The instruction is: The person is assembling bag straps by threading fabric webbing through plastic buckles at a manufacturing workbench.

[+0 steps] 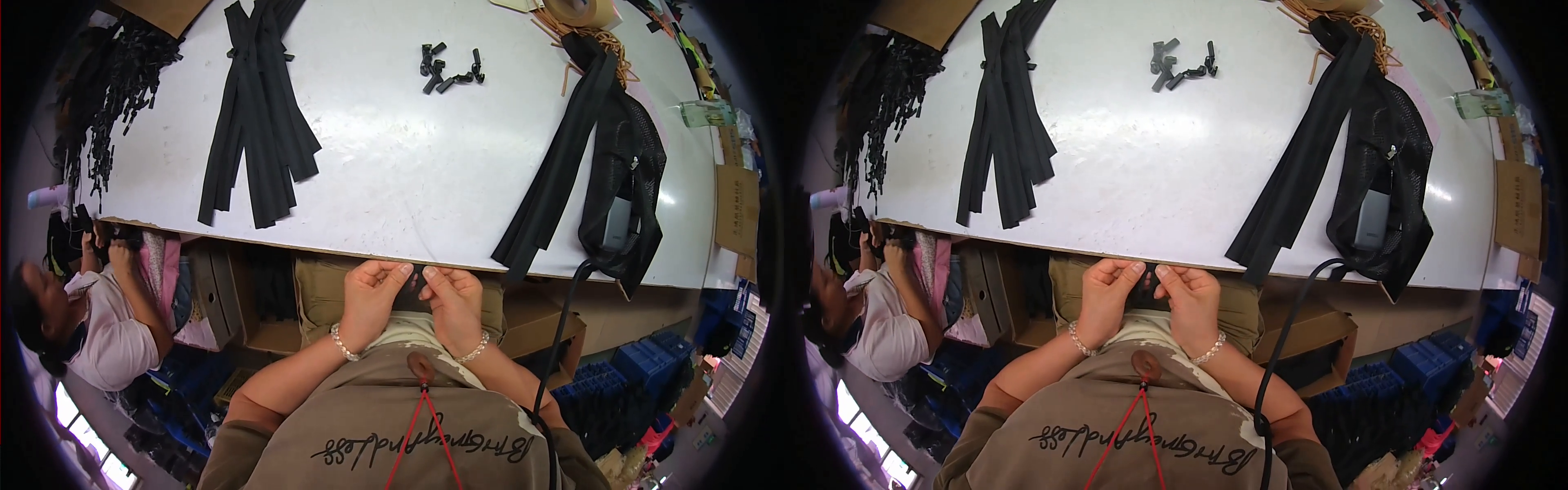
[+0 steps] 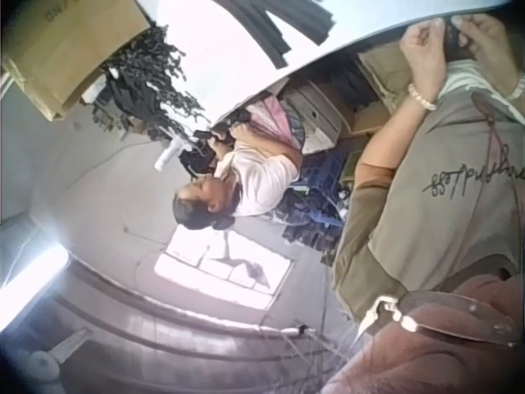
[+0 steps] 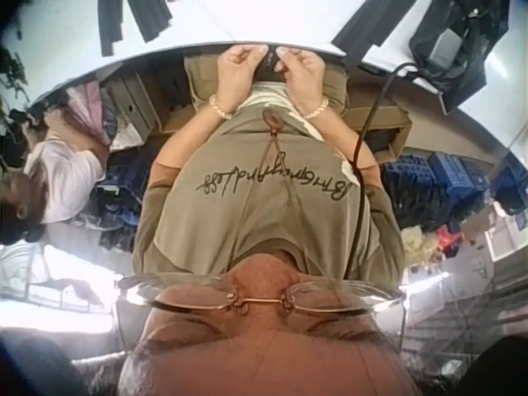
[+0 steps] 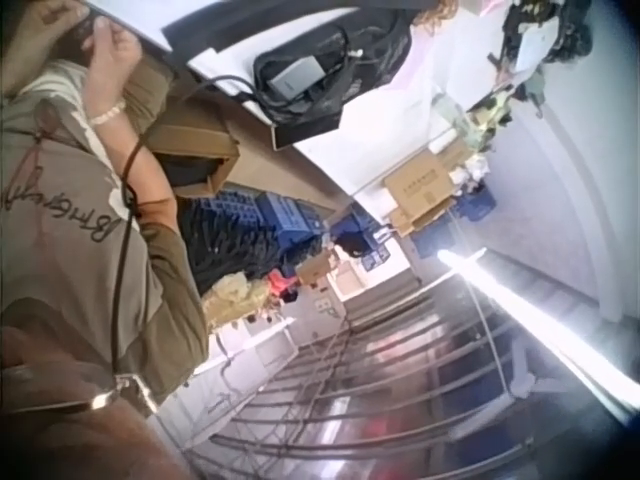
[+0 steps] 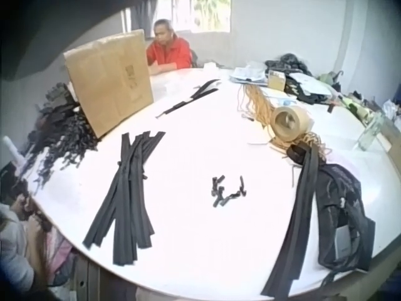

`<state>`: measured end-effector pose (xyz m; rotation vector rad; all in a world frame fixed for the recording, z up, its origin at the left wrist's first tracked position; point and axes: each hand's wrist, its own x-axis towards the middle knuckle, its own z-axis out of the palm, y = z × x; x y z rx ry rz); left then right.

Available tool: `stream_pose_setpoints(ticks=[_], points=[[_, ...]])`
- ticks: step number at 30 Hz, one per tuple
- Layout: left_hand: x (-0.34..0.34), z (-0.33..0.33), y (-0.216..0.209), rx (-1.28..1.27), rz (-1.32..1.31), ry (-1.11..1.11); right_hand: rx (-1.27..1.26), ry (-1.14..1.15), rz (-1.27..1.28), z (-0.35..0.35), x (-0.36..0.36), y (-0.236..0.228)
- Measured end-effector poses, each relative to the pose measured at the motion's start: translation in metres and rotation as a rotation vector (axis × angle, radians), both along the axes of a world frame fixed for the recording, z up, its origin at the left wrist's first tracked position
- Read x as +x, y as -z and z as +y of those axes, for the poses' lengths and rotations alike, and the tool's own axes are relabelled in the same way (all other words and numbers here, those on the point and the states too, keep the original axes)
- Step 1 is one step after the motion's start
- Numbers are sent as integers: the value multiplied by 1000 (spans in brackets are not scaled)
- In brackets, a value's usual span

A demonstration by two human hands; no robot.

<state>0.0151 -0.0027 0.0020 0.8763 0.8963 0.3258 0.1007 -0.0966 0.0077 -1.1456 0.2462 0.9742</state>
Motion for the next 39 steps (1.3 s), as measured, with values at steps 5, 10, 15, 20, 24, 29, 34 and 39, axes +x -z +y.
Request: stream_pose_setpoints(ticks=[5, 10, 15, 20, 24, 29, 34, 39], points=[[3, -3, -3, 15, 17, -33, 46, 86, 129, 2, -1, -1], [0, 5, -4, -86, -57, 33, 98, 12, 139, -4, 4, -1], [-14, 7, -21, 145, -122, 119, 76, -142, -248, -10, 3, -21], [-17, 7, -26, 372, -224, 145, 213, -152, -525, -14, 1, -25], [-17, 5, -27, 418, -268, 136, 229, -178, -608, -16, 2, -26], [-14, 4, -27, 315, -160, 133, 99, -177, -430, -14, 2, -27], [-14, 2, -4, -44, 12, 149, 2, -158, -67, -14, 5, -3], [-11, 4, 4, -338, 2, 90, 7, -163, 89, -10, 10, 0]])
